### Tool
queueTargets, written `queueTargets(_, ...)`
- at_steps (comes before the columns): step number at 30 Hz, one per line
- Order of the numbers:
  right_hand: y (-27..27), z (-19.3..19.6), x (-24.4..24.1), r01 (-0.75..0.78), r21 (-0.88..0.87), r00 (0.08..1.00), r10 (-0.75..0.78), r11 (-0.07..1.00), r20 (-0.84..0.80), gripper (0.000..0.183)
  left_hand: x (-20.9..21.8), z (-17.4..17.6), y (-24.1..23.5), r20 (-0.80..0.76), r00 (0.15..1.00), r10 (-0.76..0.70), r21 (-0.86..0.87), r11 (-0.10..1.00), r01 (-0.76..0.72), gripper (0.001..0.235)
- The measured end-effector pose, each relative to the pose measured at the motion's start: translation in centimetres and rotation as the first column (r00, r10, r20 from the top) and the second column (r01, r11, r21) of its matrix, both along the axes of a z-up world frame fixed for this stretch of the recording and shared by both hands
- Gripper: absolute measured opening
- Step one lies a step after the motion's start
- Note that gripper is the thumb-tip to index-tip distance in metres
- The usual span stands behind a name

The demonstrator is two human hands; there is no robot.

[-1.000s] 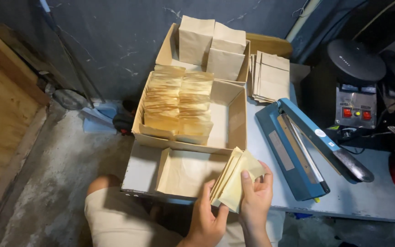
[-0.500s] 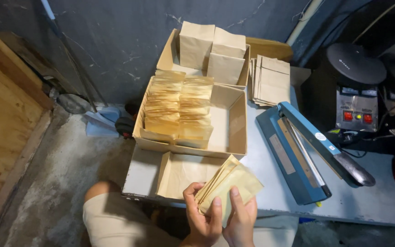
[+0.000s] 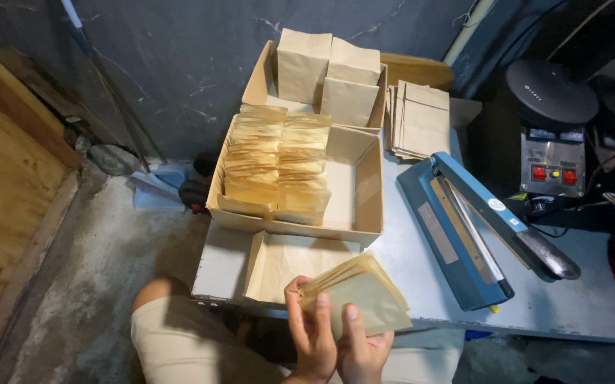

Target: Organizing and opening paper bags from a storage box on a table

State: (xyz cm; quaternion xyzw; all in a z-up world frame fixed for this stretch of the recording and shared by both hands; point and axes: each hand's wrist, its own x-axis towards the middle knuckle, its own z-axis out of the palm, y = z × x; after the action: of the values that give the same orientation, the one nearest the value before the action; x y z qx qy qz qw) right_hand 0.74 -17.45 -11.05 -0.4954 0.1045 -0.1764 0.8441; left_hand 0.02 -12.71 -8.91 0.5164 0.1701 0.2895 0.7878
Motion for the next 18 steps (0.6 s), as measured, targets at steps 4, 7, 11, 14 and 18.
queueTargets(4,-0.9,1.9,0.2,-0.013,0.123,0.999,0.007,0.992,0.05,0.054,-0.1,0.9,0.8,0.051,0.998,-0.024,0.065,0.998,0.021,0.032)
queueTargets(7,-1.4,4.7,0.5,-0.065,0.02,0.998,0.065,0.998,-0.011,0.055,-0.4,0.6,0.4,0.055,0.997,-0.047,0.093,0.995,0.042,0.034)
queueTargets(11,-1.9,4.5,1.0,0.022,-0.103,0.999,-0.017,0.994,0.045,0.031,-0.6,0.8,0.2,0.202,0.97,-0.135,0.159,0.982,0.104,0.034)
queueTargets(14,-3.0,3.8,1.9,0.052,-0.141,0.999,-0.05,0.989,0.014,0.026,-0.6,2.2,1.6,0.107,0.969,-0.224,0.275,0.943,0.187,0.032)
queueTargets(18,-3.2,3.2,2.2,0.12,-0.102,0.992,-0.123,0.988,-0.028,0.026,-0.1,0.2,1.6,0.127,0.942,-0.312,-0.145,0.933,0.328,0.044)
